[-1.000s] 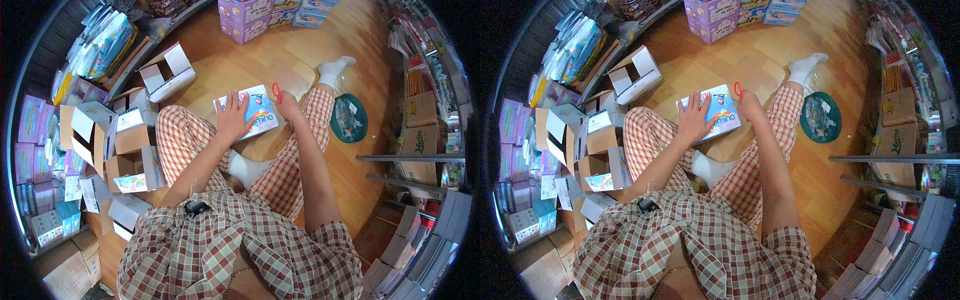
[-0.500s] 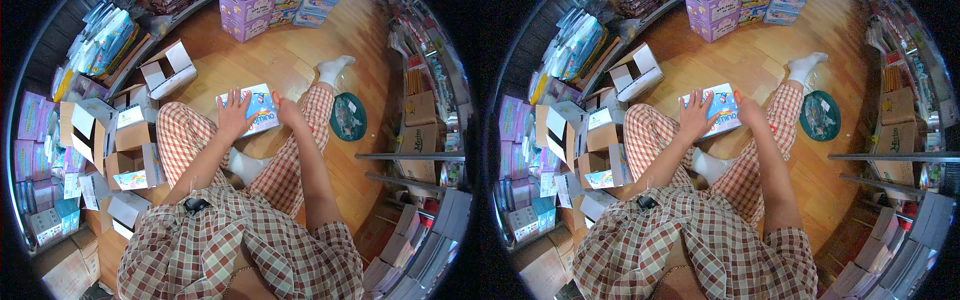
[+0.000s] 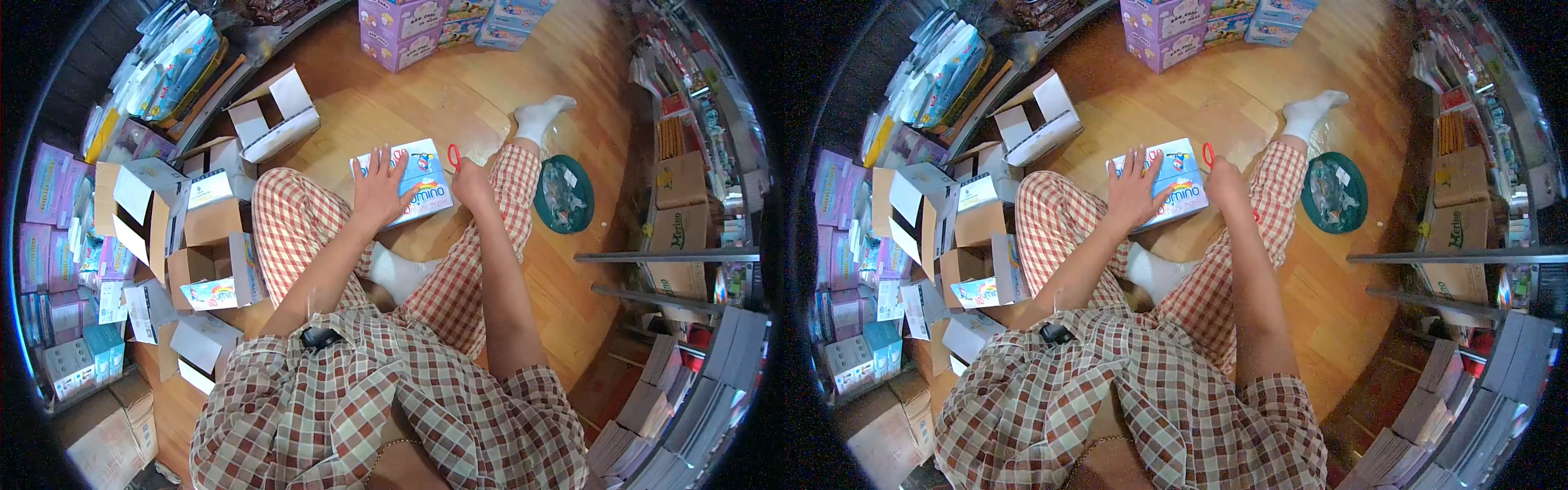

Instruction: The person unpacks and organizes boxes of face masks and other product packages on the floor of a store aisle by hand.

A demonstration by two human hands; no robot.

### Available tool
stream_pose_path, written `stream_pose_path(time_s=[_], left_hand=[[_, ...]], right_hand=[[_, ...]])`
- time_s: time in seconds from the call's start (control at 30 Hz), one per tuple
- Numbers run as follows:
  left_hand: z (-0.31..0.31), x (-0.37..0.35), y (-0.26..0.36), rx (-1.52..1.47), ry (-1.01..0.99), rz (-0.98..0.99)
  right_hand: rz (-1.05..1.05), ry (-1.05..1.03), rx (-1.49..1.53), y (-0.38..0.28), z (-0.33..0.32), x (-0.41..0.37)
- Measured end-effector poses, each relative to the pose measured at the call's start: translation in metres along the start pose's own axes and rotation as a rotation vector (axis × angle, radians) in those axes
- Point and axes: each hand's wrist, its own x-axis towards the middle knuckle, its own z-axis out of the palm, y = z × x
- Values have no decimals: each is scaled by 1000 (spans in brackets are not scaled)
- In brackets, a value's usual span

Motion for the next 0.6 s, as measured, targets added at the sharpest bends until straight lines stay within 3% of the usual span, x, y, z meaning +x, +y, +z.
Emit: stream_pose_path(time_s=[0.23, 0.6], left_hand=[[2, -2, 1, 2, 2, -5], [3, -3, 1, -4, 41, -11]], right_hand=[[34, -143, -54, -5, -4, -3], [-55, -167, -166, -9, -13, -23]])
